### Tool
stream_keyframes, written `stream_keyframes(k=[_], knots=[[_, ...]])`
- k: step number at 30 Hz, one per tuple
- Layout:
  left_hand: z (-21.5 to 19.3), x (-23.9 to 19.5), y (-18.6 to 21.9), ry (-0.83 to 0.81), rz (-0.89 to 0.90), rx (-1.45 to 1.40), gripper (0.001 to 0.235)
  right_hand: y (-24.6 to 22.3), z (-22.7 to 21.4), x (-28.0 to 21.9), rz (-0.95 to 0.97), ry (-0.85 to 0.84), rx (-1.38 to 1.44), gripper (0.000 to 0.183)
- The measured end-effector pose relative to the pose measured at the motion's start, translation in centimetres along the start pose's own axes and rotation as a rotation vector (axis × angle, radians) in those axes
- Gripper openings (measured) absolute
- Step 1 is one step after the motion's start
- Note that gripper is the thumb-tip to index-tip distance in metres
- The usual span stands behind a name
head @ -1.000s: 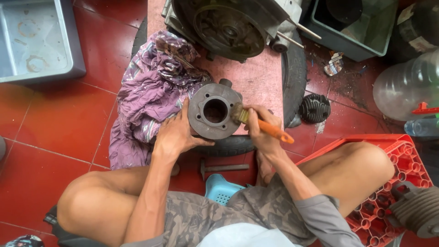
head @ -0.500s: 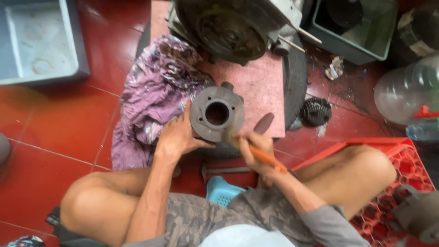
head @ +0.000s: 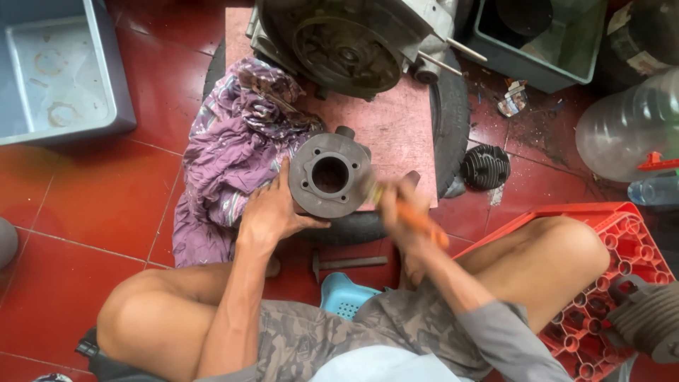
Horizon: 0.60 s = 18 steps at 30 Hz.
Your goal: Sanding and cleaning a motorcycle engine cylinder block using sandpaper and a brush to remove oxidation or debris.
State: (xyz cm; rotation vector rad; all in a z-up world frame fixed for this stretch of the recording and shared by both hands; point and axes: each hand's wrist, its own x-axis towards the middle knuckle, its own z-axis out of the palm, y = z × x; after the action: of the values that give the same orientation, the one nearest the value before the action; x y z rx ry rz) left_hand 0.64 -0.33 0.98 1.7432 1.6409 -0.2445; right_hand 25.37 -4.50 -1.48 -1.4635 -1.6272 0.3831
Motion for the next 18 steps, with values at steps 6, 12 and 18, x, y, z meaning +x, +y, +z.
stream_keyframes(k=[6, 12, 18], knots=[[0.7, 0.8, -0.7, 0.002, -0.004, 0.012, 0.152, -2.1, -0.3, -1.0, -0.066, -0.058, 0.256, 0.020], [0.4, 0.4, -0.5, 0.012, 0.003, -0.018, 0.151, -0.4, 0.9, 4.2, 0.079, 0.066, 0.302, 0.020], [1.2, 0.8, -1.0, -0.010, 0.008, 0.016, 0.149, -1.1, 0.2, 0.0, 0.194, -0.141, 0.454, 0.021]])
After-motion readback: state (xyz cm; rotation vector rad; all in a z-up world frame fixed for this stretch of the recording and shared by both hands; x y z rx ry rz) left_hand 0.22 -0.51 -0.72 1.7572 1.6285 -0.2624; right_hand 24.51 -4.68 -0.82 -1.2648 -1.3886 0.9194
